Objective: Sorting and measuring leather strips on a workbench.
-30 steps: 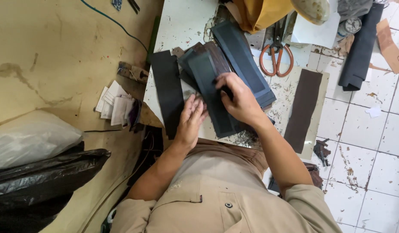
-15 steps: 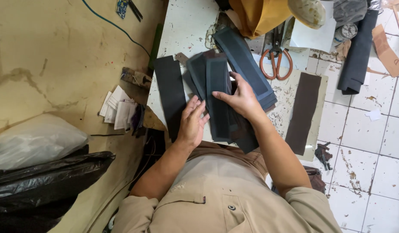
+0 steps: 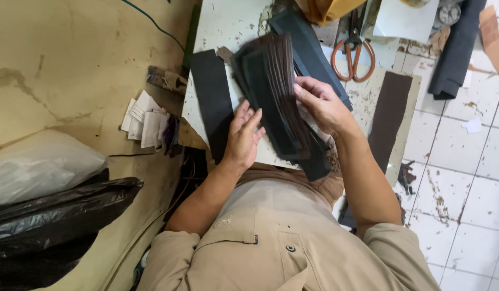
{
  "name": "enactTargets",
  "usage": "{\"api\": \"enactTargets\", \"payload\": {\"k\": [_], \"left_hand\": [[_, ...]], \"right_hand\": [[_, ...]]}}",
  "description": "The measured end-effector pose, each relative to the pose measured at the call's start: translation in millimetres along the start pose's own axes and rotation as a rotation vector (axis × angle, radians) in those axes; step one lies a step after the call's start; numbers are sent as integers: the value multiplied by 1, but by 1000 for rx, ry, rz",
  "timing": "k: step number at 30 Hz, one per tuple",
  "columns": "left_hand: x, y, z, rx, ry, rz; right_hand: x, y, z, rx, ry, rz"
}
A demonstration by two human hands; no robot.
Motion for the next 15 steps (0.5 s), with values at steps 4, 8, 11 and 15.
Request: {"api": "enactTargets", "payload": {"k": [4,8,11,15], "left_hand": [[-3,3,3,15,30,6],[-6,1,2,28,51,19],[18,-26,-17,-88,-22,120],[20,-25,-16,-48,-8,158]], "right_hand": [[-11,-3,8,-23,21,-384],[-7,-2,10,-48,46,-421],[36,36,1,49,173,-297],[68,42,-7,-90,348,-592]]}}
Point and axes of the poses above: each hand's wrist, its own z-axis towards the middle knuckle, its own x-axis out of the palm, y = z × x, the point moved 9 cm from there along z, towards the middle knuckle, and after that the axes turned 1 degree about z, right-handed, at the moved point
